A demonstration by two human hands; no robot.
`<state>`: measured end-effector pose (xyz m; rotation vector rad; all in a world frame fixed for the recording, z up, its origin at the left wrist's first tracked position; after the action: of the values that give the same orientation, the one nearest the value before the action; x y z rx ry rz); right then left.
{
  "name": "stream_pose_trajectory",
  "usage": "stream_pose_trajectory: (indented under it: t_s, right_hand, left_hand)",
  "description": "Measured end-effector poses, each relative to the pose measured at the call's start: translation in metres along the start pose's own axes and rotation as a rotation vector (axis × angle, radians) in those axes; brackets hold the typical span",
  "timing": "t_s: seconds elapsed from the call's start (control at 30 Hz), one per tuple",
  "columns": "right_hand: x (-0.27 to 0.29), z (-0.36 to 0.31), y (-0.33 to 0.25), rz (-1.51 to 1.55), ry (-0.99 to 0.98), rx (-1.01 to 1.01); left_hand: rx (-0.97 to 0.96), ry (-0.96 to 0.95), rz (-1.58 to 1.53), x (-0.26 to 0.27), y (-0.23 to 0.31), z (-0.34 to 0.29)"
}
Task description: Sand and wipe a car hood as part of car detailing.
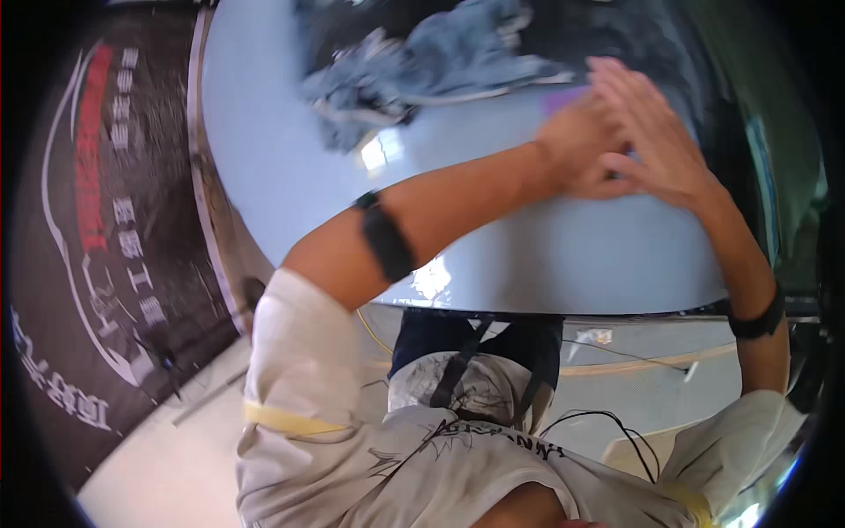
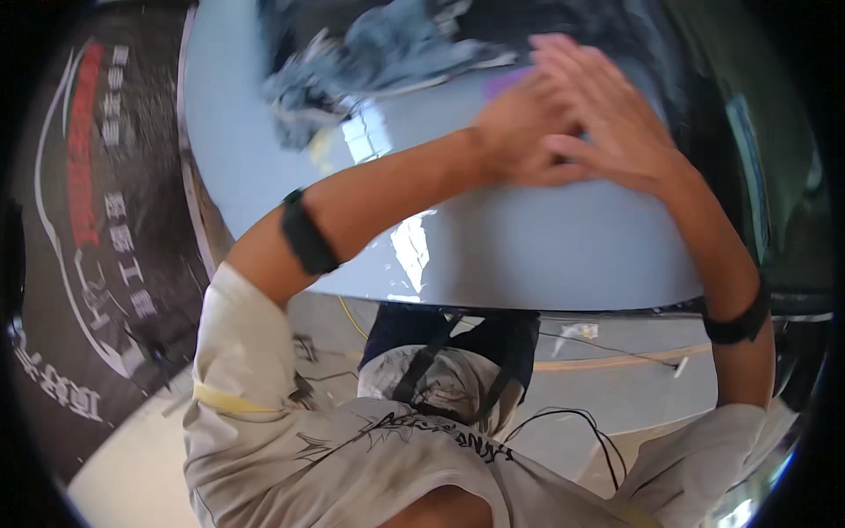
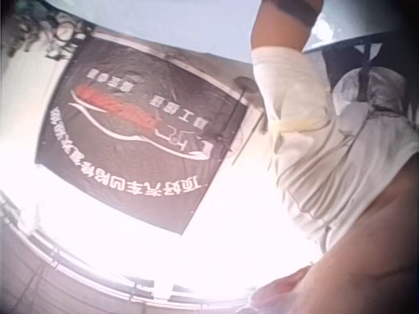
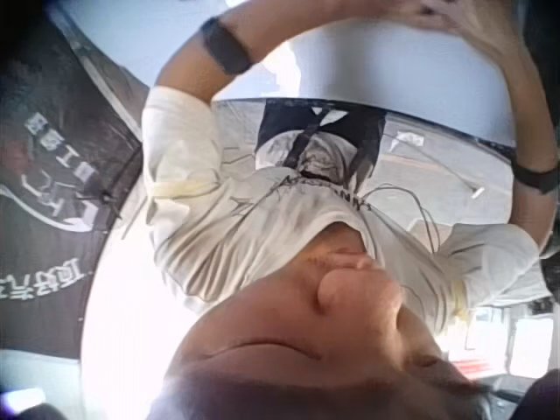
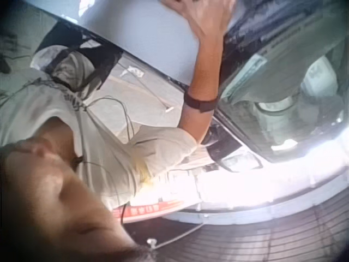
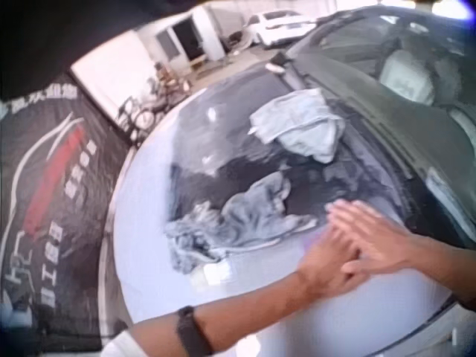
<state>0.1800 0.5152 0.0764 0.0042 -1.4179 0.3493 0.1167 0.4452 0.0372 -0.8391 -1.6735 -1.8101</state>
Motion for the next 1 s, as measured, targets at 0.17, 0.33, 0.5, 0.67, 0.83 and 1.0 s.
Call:
stream_pose_trajectory:
  t_s: [0.17,0.33,0.5,0.67,0.83,1.0]
  right_hand:
    - [-0.023,0.025,-0.027,-0.033,0.032,-0.166]
    - [-0.112,0.139,-0.157,0.196,0.050,-0.033]
    - [-0.135,0.197,-0.209,0.324,0.255,0.111]
    - [-0.073,0.083,-0.105,0.250,0.201,-0.019]
    - [-0.004,-0.002,0.013,-0.055,0.069,-0.113]
    - [0.006,-0.025,0.032,-0.064,0.039,-0.159]
  left_hand:
    - [-0.122,0.500,0.297,0.001,-0.005,-0.031]
    - [-0.003,0.248,-0.055,0.040,-0.083,-0.224]
    - [0.189,-0.008,0.294,0.087,-0.102,-0.287]
    - [-0.026,0.006,0.278,0.029,-0.056,-0.154]
    - [-0.202,0.254,0.115,0.007,0.000,0.014]
    - [-0.104,0.290,0.109,-0.016,0.007,0.058]
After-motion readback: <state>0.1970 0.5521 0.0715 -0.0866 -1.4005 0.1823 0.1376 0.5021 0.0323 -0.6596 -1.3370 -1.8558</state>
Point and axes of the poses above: each hand's wrist, its own z-axis towards the middle knuckle, its own x-axis out of the back of the hand, y = z × x, the point moved 7 cm from there along z, towards the middle knuckle, and after that the axes turned 11 degrees about x, right-handed, at the moved point
